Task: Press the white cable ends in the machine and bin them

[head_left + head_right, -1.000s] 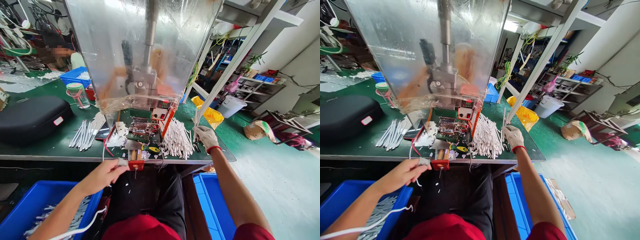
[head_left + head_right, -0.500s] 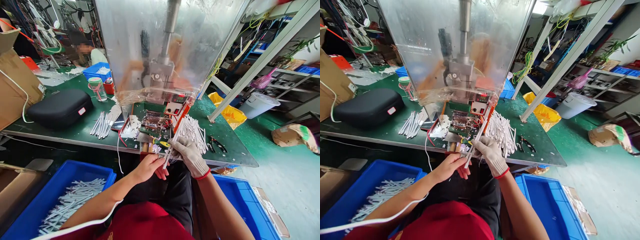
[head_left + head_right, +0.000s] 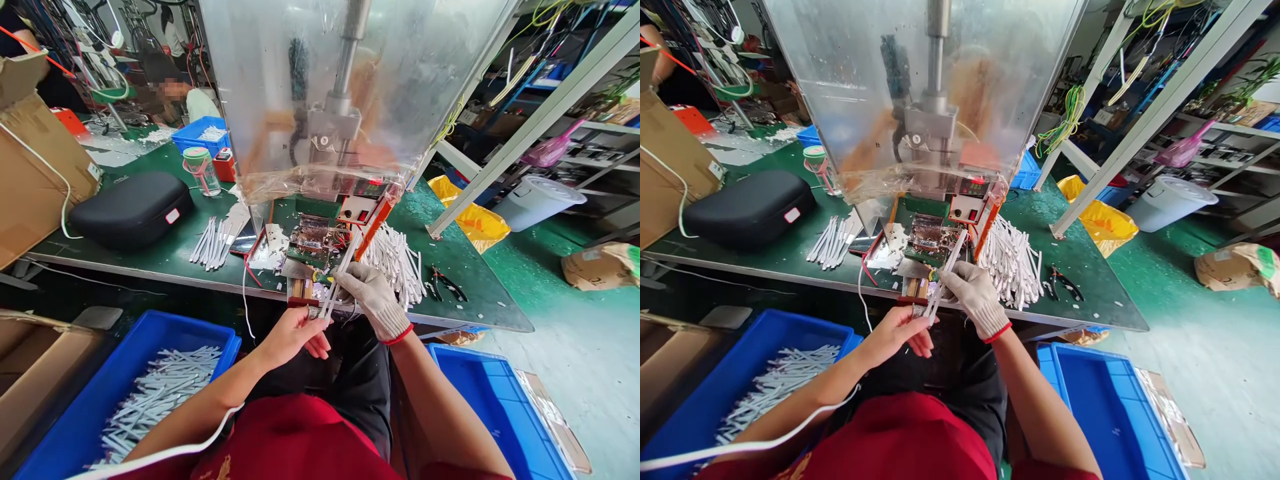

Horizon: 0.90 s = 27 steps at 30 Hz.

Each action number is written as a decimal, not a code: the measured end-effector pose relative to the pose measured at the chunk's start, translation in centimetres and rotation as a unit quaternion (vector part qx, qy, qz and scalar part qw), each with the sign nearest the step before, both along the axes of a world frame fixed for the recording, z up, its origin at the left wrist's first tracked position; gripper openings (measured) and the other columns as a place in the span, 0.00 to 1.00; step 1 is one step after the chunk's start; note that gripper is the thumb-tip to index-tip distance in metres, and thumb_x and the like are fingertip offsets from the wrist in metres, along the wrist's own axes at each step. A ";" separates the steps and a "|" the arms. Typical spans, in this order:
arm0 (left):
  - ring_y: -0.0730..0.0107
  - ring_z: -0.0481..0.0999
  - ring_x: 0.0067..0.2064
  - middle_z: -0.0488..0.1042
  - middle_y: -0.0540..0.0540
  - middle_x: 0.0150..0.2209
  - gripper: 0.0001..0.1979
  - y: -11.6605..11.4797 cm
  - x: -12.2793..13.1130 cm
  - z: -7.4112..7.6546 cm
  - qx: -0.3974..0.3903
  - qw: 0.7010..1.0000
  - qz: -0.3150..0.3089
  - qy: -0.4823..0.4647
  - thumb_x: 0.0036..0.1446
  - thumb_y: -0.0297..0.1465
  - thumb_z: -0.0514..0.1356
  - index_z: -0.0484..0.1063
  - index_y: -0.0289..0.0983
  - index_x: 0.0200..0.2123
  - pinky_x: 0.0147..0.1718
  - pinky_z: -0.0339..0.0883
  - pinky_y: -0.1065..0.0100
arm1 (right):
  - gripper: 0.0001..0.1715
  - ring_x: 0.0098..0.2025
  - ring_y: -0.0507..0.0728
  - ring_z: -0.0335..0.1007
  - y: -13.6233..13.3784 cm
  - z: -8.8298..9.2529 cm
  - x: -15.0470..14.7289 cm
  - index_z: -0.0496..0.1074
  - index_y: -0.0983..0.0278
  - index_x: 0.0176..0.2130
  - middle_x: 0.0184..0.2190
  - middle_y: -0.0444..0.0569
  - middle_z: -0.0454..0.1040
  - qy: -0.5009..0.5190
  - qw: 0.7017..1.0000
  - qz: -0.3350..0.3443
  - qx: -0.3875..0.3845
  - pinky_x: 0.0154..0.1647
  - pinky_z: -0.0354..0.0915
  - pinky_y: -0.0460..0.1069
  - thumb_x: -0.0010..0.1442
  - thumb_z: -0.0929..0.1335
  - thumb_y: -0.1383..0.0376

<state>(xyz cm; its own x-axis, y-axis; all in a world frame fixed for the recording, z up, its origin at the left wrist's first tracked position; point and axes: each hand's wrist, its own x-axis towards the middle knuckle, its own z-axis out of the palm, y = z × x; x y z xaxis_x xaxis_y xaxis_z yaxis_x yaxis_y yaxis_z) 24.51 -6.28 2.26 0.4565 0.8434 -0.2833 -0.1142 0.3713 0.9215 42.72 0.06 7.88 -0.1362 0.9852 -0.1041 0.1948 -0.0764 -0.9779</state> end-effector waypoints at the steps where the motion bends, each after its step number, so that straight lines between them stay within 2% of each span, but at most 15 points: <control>1: 0.61 0.82 0.28 0.79 0.42 0.27 0.27 0.0 0.0 -0.1 0.000 1.000 0.004 0.003 0.56 0.50 0.64 0.73 0.31 0.44 0.27 0.74 0.68 | 0.20 0.21 0.53 0.65 0.0 -0.1 -0.1 0.72 0.63 0.26 0.19 0.46 0.72 -0.003 1.000 0.000 0.002 0.21 0.62 0.46 0.56 0.73 0.50; 7: 0.60 0.82 0.29 0.80 0.41 0.28 0.27 0.2 0.2 -0.9 -0.020 0.999 0.033 0.016 0.54 0.51 0.65 0.74 0.30 0.41 0.28 0.74 0.67 | 0.20 0.21 0.52 0.66 0.6 -1.2 -0.6 0.74 0.64 0.27 0.19 0.45 0.72 0.007 1.000 0.007 -0.004 0.20 0.62 0.45 0.56 0.73 0.50; 11: 0.60 0.82 0.29 0.80 0.40 0.28 0.27 0.1 0.0 -1.2 -0.044 0.997 0.057 0.003 0.52 0.50 0.66 0.75 0.29 0.41 0.28 0.74 0.67 | 0.21 0.19 0.50 0.64 2.3 -3.5 -1.4 0.75 0.65 0.30 0.20 0.45 0.72 0.105 0.992 0.054 -0.053 0.18 0.60 0.43 0.57 0.72 0.50; 14: 0.61 0.82 0.29 0.80 0.40 0.28 0.28 -0.1 -0.1 -1.1 -0.053 0.995 0.081 0.000 0.51 0.50 0.67 0.75 0.29 0.41 0.28 0.73 0.68 | 0.22 0.17 0.48 0.63 3.8 -5.5 -2.4 0.76 0.67 0.32 0.21 0.45 0.73 0.173 0.974 0.089 -0.115 0.15 0.57 0.42 0.54 0.73 0.49; 17: 0.61 0.82 0.28 0.80 0.41 0.27 0.28 -0.1 -0.2 -1.2 -0.055 0.994 0.094 0.005 0.51 0.50 0.66 0.75 0.29 0.40 0.27 0.73 0.69 | 0.23 0.16 0.48 0.62 4.4 -6.7 -3.5 0.76 0.67 0.32 0.20 0.45 0.72 0.206 0.962 0.091 -0.152 0.14 0.57 0.42 0.51 0.74 0.49; 22: 0.64 0.78 0.22 0.78 0.40 0.21 0.28 0.2 -0.1 -1.5 -0.057 0.996 0.065 0.016 0.55 0.54 0.61 0.75 0.30 0.30 0.22 0.69 0.71 | 0.21 0.16 0.47 0.61 4.3 -7.3 -4.4 0.76 0.67 0.30 0.19 0.44 0.71 0.236 0.953 0.058 -0.182 0.14 0.58 0.41 0.49 0.76 0.51; 27: 0.66 0.77 0.20 0.77 0.40 0.19 0.28 0.8 -0.1 -1.5 -0.058 0.996 0.059 0.016 0.56 0.54 0.60 0.74 0.31 0.28 0.21 0.67 0.72 | 0.20 0.16 0.48 0.62 4.8 -7.7 -4.4 0.76 0.67 0.31 0.19 0.44 0.71 0.248 0.951 0.044 -0.178 0.14 0.60 0.41 0.49 0.75 0.52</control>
